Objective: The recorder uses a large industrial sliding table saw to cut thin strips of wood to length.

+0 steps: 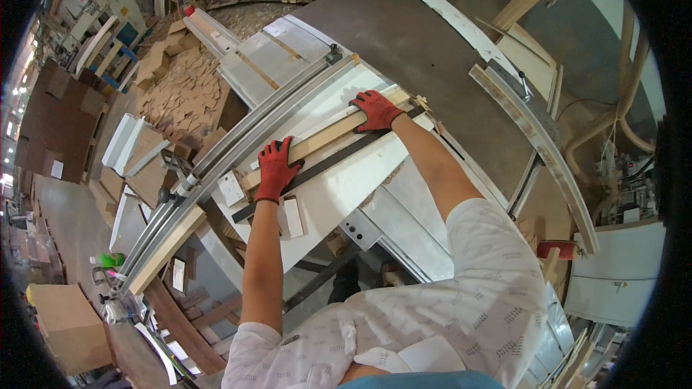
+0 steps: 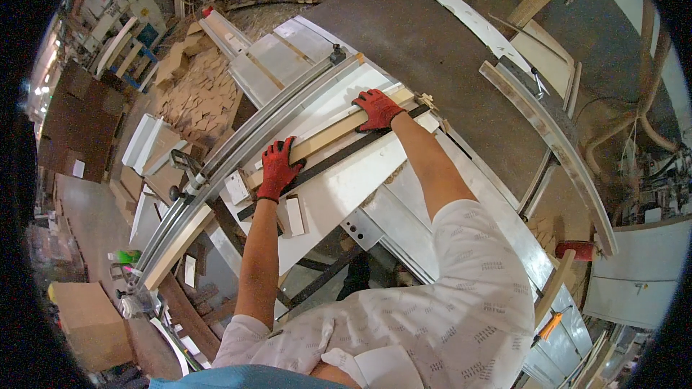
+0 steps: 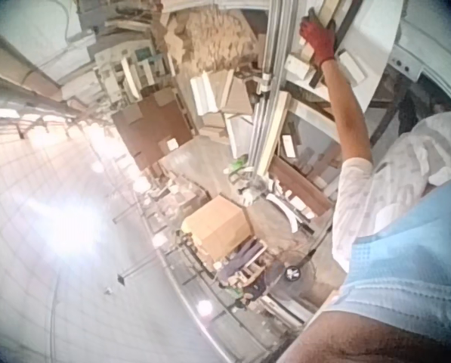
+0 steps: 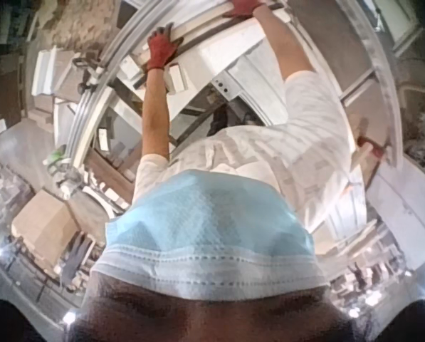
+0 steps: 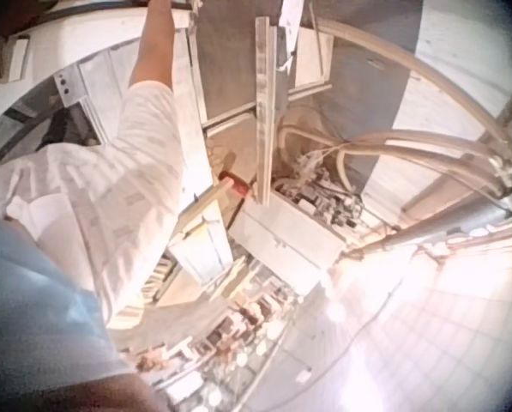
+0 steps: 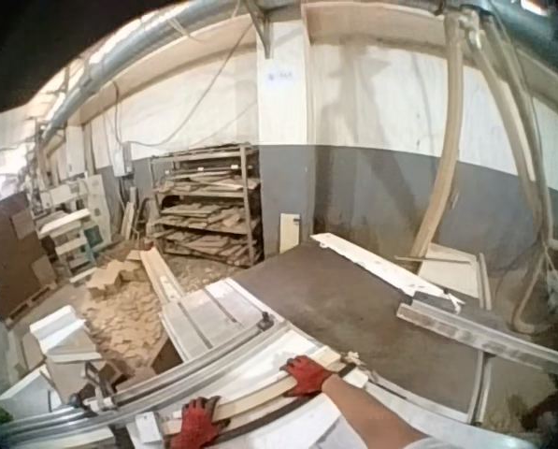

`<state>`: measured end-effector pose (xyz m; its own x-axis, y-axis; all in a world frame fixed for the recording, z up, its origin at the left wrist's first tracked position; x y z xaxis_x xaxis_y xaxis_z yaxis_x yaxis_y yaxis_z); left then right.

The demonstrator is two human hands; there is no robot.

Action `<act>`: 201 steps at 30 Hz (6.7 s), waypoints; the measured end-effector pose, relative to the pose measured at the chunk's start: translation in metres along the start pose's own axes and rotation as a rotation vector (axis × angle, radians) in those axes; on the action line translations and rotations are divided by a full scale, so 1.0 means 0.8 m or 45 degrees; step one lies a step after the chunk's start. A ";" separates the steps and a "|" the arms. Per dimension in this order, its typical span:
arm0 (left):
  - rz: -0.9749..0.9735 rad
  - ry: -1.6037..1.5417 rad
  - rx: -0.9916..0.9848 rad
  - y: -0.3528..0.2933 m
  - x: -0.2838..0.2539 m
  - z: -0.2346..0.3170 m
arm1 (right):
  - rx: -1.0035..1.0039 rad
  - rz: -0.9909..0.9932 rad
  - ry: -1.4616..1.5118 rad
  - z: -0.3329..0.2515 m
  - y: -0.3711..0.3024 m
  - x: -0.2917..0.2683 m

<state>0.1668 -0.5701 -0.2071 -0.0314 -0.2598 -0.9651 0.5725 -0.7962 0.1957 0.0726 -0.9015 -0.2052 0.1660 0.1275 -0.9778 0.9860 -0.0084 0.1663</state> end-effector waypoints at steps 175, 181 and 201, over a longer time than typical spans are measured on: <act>-0.125 -0.079 0.230 0.032 -0.016 0.035 | 1.098 -0.049 0.133 0.216 -0.073 0.033; 0.020 -0.023 0.415 0.045 0.010 0.025 | 0.849 0.091 0.645 0.202 -0.069 0.031; 0.019 -0.089 0.289 0.038 0.007 0.030 | 1.060 0.024 0.130 0.188 -0.068 0.040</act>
<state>0.1648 -0.6090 -0.2023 -0.0856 -0.3037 -0.9489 0.3748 -0.8923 0.2518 0.0260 -1.0463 -0.2651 0.2203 0.2089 -0.9528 0.6772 -0.7358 -0.0047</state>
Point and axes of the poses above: each hand's wrist, its own y-axis towards the middle knuckle, its own x-axis out of the palm, z = x × y, the point moved 2 cm from there along y, towards the middle knuckle, and after that the axes turned 4 degrees about x, right-handed, at the moved point
